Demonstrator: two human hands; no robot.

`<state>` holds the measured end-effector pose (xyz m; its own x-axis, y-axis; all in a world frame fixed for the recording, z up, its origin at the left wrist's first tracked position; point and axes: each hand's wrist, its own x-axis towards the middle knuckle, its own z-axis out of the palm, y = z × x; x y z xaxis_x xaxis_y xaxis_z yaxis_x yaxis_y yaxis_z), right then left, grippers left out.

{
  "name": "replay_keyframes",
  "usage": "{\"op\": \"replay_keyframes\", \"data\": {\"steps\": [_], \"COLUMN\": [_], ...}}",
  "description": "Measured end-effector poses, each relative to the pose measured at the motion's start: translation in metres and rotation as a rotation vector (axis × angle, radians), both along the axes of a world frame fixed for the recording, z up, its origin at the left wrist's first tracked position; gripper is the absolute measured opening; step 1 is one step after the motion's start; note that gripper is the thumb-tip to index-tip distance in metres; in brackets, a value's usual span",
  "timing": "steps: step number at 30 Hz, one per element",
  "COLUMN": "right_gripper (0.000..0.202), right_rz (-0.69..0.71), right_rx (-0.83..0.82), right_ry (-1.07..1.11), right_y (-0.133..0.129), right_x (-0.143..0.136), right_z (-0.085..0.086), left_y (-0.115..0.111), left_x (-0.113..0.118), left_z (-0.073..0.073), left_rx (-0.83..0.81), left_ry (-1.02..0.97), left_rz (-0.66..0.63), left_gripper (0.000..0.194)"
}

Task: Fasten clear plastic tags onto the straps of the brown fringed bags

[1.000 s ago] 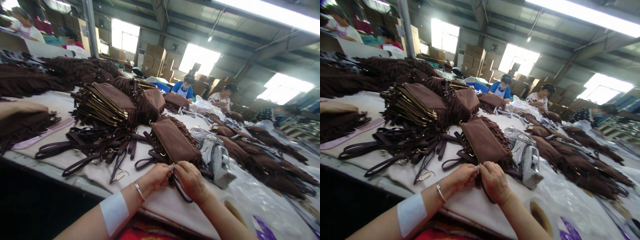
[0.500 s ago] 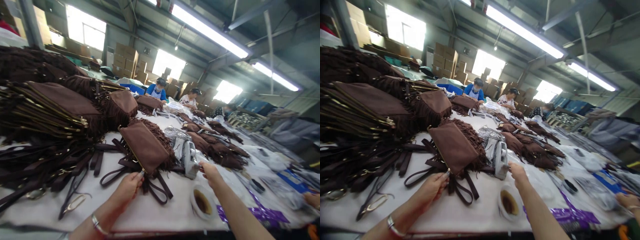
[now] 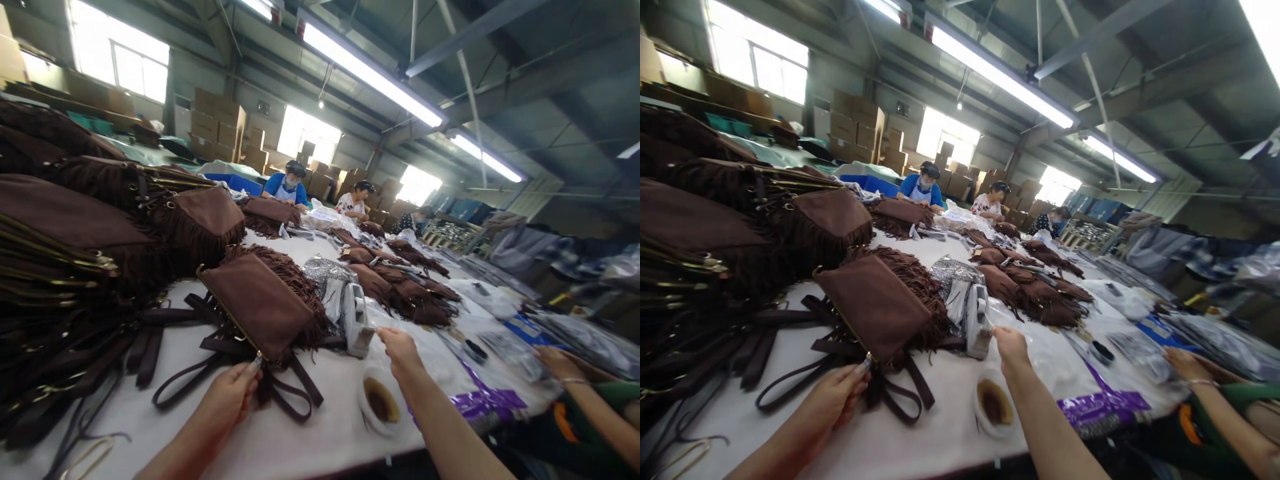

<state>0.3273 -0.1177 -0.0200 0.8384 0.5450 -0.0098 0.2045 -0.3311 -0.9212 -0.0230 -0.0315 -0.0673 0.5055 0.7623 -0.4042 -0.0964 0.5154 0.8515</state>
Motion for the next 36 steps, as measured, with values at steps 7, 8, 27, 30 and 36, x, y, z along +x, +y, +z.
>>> {"op": "replay_keyframes", "data": {"steps": [7, 8, 27, 30, 36], "right_gripper": [0.016, 0.012, 0.019, 0.023, 0.025], "right_rz": [0.086, 0.099, 0.930, 0.871, 0.688], "right_rx": [-0.244, -0.285, -0.235, -0.209, -0.257], "right_ry": [0.019, -0.021, -0.218, -0.241, -0.364], "right_y": [-0.019, -0.016, 0.003, 0.023, 0.038], "right_x": [-0.012, -0.009, -0.209, -0.233, -0.242], "right_z": [-0.001, 0.000, 0.032, 0.019, 0.002], "left_y": [-0.001, -0.001, -0.013, -0.015, -0.016], "left_x": [0.002, 0.003, 0.000, -0.005, -0.010], "left_z": [0.004, 0.004, -0.013, -0.012, -0.016], "left_rx": [-0.010, -0.004, 0.439, 0.563, 0.673], "left_ry": [-0.002, 0.001, 0.129, 0.207, 0.264], "left_rz": [-0.005, -0.008, 0.147, 0.145, 0.148], "left_gripper": [0.061, 0.061, 0.034, 0.031, 0.029]}}
